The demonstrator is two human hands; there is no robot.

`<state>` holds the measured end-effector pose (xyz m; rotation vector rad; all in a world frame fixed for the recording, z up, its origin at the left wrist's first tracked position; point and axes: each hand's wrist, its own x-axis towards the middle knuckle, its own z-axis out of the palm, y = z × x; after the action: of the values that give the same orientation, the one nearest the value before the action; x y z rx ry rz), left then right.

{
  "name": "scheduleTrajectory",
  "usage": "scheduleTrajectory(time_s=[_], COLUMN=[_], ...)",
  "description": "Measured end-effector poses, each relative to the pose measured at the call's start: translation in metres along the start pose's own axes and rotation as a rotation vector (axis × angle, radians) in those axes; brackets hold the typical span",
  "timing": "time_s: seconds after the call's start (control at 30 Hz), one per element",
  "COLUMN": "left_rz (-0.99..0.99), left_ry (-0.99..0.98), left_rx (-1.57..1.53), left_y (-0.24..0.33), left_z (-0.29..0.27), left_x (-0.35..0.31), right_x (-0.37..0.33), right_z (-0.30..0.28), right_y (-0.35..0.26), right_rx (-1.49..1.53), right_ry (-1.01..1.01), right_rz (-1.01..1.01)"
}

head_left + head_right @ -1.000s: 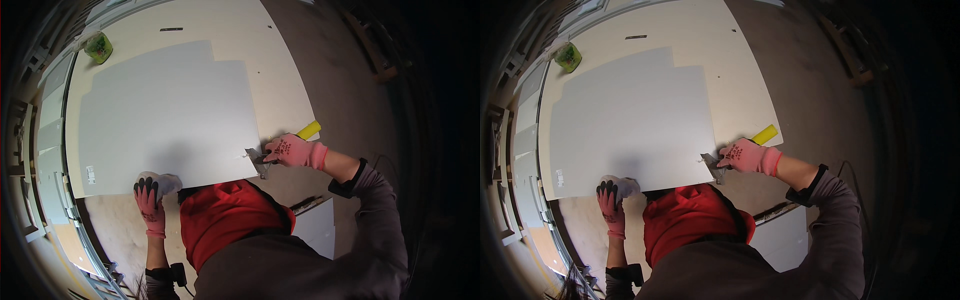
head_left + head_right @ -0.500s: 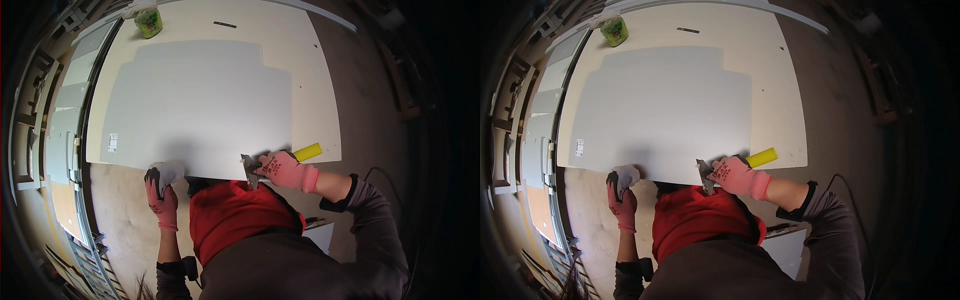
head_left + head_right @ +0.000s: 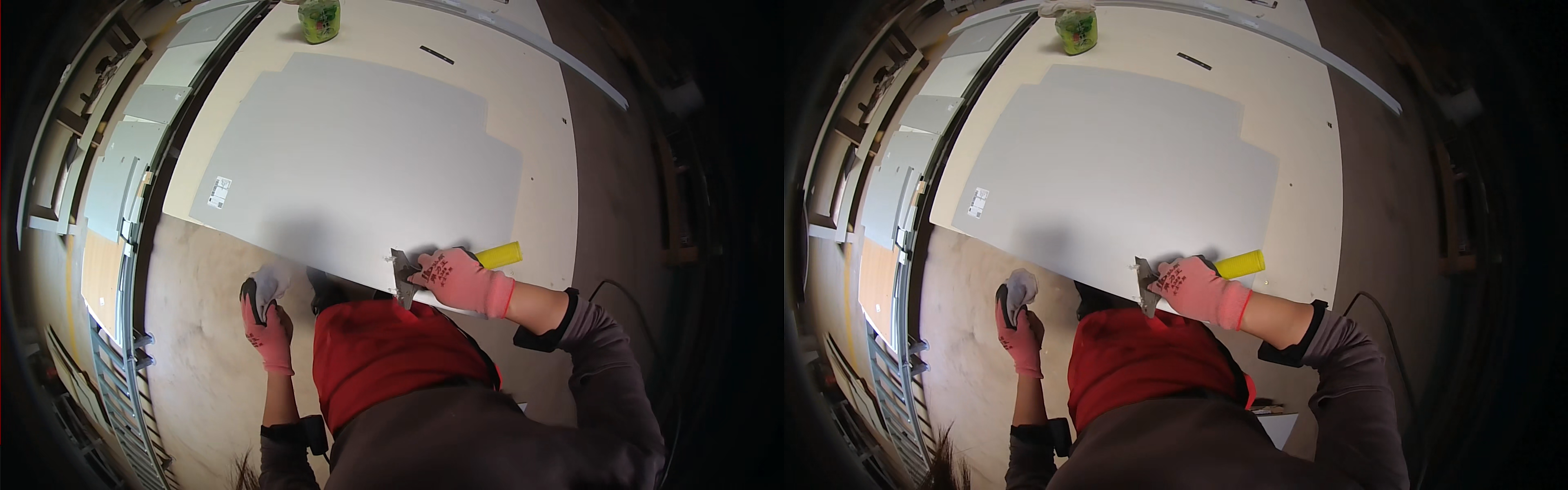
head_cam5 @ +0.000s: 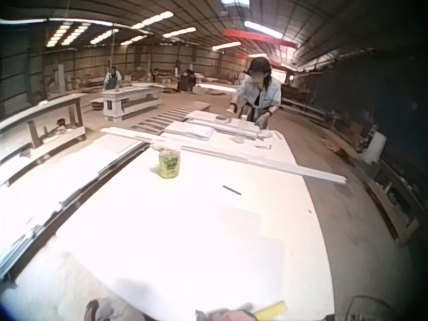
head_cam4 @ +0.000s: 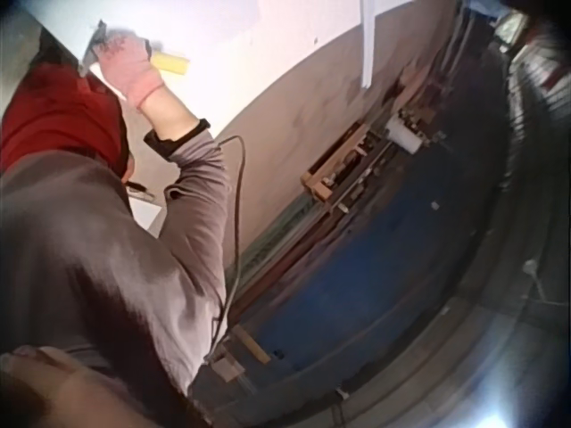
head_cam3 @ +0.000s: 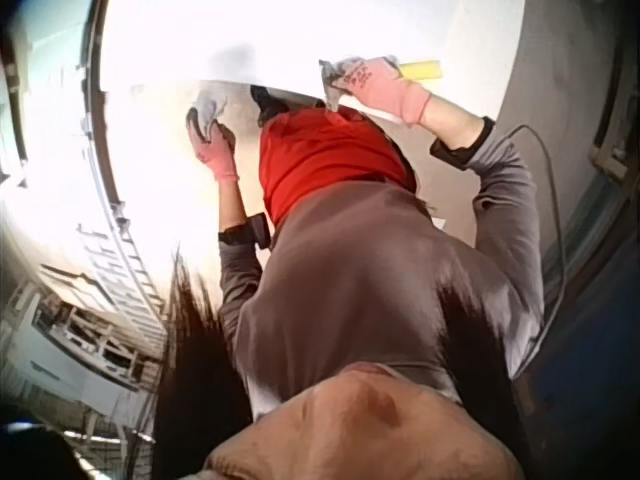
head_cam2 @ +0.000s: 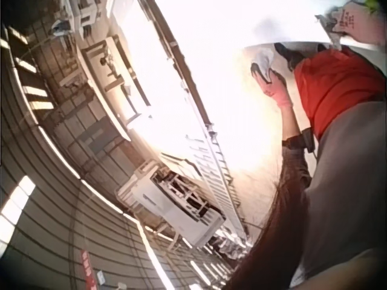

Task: Scraping residues and wiping down furniture panels in a workshop environment.

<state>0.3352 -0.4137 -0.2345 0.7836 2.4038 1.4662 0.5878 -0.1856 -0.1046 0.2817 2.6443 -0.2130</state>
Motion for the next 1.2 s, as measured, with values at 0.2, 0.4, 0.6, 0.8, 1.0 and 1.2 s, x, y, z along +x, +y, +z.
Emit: scheduleTrajectory(time_s=[0.2, 0.4, 0.6, 0.8, 1.0, 1.2], left_rz=[-0.19, -0.186, -0.161, -0.224, -0.241, -0.164], left_ry=[0.074, 0.034, 0.018, 0.018, 0.01, 0.014], left_rx=[-0.125, -0.08, -0.013, -0.057, 0.013, 0.046], left_y=[-0.044, -0.034, -0.055, -0.08, -0.1, -0.112], left_z=[-0.035, -0.037, -0.058, -0.076, -0.09, -0.105], left_x=[-0.025, -0.026, -0.011, 0.014, 0.052, 0.095], right_x=[0.0, 0.055, 0.108, 0.166, 0.232, 0.286], right_z=[-0.002, -0.027, -0.049, -0.073, -0.105, -0.128], right_y=[-0.006, -0.028, -0.049, -0.068, -0.086, -0.099], right_rx=[-0.024, -0.058, -0.081, -0.115, -0.146, -0.136], right_ry=[-0.09, -0.018, 0.036, 0.029, 0.038, 0.01], right_rz=[-0.023, -0.062, -0.101, -0.112, -0.149, -0.139])
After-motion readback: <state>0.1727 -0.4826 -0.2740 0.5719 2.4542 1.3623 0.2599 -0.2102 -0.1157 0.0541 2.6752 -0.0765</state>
